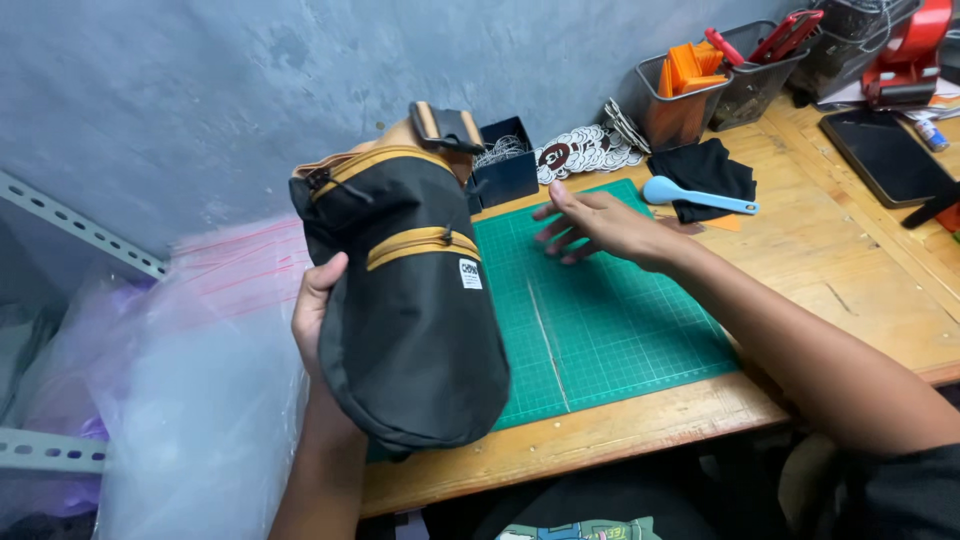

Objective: The person uses a light blue brush to clean the surface of a black shoulder bag. They then attach a cartoon bear keychain to the bag's strap and fold the strap neatly.

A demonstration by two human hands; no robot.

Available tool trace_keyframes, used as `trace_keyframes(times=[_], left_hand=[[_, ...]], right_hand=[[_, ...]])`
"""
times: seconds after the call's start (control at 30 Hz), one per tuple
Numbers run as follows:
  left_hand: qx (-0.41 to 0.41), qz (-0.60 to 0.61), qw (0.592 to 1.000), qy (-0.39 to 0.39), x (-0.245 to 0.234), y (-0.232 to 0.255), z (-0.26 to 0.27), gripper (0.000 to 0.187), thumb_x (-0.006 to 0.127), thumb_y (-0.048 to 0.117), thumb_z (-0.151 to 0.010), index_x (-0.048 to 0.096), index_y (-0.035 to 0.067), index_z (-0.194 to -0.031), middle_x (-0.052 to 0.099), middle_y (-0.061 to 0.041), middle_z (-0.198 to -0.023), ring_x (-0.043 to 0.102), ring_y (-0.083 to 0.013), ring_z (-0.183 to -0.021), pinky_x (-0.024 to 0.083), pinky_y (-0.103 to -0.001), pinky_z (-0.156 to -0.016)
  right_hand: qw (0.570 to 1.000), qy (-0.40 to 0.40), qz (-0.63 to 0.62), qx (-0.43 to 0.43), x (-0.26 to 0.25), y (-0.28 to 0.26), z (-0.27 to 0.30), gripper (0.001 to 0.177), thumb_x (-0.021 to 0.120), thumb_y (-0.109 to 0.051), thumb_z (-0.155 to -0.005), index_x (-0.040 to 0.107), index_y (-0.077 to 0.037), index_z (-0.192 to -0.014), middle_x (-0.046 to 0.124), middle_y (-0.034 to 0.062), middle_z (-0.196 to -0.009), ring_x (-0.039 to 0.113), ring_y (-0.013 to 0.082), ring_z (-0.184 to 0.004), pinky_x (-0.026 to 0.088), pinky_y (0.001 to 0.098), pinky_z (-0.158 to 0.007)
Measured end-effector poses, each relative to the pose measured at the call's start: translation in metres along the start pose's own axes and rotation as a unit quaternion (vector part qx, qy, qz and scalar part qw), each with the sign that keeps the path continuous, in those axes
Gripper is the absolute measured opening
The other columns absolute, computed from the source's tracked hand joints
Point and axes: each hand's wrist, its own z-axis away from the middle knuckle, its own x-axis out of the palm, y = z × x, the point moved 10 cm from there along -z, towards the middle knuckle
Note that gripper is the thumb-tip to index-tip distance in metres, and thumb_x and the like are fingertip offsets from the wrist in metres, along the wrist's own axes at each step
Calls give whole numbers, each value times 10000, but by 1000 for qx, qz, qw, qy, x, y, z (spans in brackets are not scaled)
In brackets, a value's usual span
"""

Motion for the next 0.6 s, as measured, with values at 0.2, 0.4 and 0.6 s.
trace_keyframes(times=[0.2,0.4,0.6], left_hand=[[21,-28,999,-4,-41,25,-34,503,596,124,-946,762,-59,-1385,787,-341,-1318,817,-458,-1097,644,-589,-1083],[58,-81,991,86,-89,51,-56,469,667,30,-872,793,-43,-1318,818,-295,-1226,834,-458,-1047,685,-570,-1019],[45,-164,980,102,-92,51,-58,538,679,-26,-816,759,-68,-1346,815,-318,-1182,838,-454,-1030,694,-573,-999]], right_hand=[[975,-91,-202,-6,43,-15,17,797,614,-447,-1096,395,-59,-1756,680,246,-1500,747,393,-1333,630,577,-1109],[962,-39,174,-204,51,-14,9,682,748,-71,-1058,562,-166,-1708,555,202,-1702,771,346,-1162,633,472,-903],[939,16,261,-221,37,17,-21,615,629,-395,-1176,509,-232,-1756,712,116,-1464,687,270,-1107,584,427,-880]])
